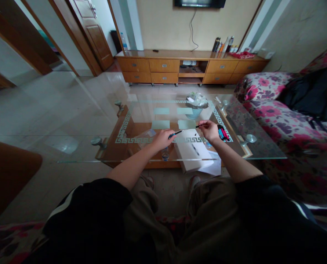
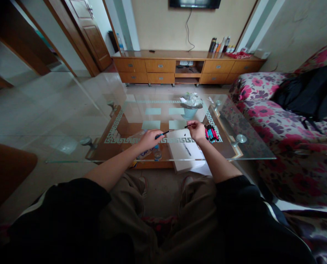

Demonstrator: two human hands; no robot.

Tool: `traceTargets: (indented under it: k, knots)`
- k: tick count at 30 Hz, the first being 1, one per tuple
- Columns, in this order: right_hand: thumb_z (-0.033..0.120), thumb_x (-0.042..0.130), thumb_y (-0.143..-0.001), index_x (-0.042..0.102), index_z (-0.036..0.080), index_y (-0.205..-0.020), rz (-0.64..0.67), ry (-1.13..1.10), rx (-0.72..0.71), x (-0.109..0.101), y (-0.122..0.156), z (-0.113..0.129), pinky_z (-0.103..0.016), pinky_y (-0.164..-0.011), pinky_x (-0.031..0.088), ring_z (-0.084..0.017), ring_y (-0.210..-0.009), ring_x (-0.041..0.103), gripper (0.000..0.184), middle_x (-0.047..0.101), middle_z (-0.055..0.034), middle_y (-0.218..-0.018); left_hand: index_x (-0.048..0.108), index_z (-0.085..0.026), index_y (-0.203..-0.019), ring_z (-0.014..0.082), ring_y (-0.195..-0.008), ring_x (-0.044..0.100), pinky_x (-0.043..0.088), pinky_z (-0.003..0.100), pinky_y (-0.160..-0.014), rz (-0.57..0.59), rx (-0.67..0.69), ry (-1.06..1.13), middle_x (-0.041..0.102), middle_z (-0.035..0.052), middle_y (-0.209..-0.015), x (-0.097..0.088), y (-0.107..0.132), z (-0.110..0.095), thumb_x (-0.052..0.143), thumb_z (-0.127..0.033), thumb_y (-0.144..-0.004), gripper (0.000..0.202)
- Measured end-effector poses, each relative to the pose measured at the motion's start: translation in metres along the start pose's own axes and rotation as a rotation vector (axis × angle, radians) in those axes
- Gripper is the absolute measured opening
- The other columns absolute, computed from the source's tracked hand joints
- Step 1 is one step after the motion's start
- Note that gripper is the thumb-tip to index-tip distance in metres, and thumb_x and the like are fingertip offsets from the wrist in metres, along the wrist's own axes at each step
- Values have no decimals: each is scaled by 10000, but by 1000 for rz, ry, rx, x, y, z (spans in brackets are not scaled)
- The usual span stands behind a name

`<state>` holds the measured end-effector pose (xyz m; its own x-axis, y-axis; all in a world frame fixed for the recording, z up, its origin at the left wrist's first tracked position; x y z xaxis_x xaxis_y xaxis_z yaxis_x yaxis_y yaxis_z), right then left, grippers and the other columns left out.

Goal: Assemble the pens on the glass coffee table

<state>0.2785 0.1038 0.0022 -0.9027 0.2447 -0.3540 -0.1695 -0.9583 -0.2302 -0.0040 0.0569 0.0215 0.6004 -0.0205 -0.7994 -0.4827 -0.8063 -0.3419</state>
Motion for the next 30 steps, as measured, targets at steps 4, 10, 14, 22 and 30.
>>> traceTargets:
  k: [4,10,14,22,30]
  knots:
    - [321,819,-695,670,192,-1004,90,-368,95,15,6,9,-368,-823,600,-194,-875,718,366,763,-91,-1061,735,-191,-966,194,-856,640,486,298,-805,8,3,-13,723,60,-940,0,0,0,546,-317,-987,229]
    - [419,880,-669,666,193,-947,162,-432,97,25,12,22,-384,-846,603,-185,-834,719,418,765,-88,-1017,736,-199,-986,197,-882,651,492,301,-815,5,9,-8,730,60,-967,1,-1,1,544,-317,-983,225]
    - [458,888,-664,684,191,-929,207,-386,76,29,15,28,-383,-809,614,-191,-810,720,428,766,-89,-993,741,-203,-968,199,-862,646,493,299,-792,-4,-22,-20,729,61,-942,1,-1,3,556,-332,-974,225]
    - [499,883,-686,701,186,-956,286,-378,11,38,22,42,-378,-812,611,-185,-799,713,452,767,-84,-960,738,-205,-953,189,-843,651,487,290,-783,0,-34,-24,729,55,-927,3,-1,6,569,-336,-965,214]
    - [540,886,-675,703,190,-962,320,-337,-23,43,24,44,-382,-759,613,-176,-727,684,488,759,-78,-929,740,-206,-949,190,-852,655,497,290,-792,9,-34,-24,737,56,-938,5,-2,8,576,-338,-960,212]
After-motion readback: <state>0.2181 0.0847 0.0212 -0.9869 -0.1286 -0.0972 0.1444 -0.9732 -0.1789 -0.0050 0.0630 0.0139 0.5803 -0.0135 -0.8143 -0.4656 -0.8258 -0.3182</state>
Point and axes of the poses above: each hand's wrist, its own y-axis away from the middle knuckle, its own x-axis out of the palm, z = x × y, the point moved 5 cm from there along -y, towards the middle knuckle
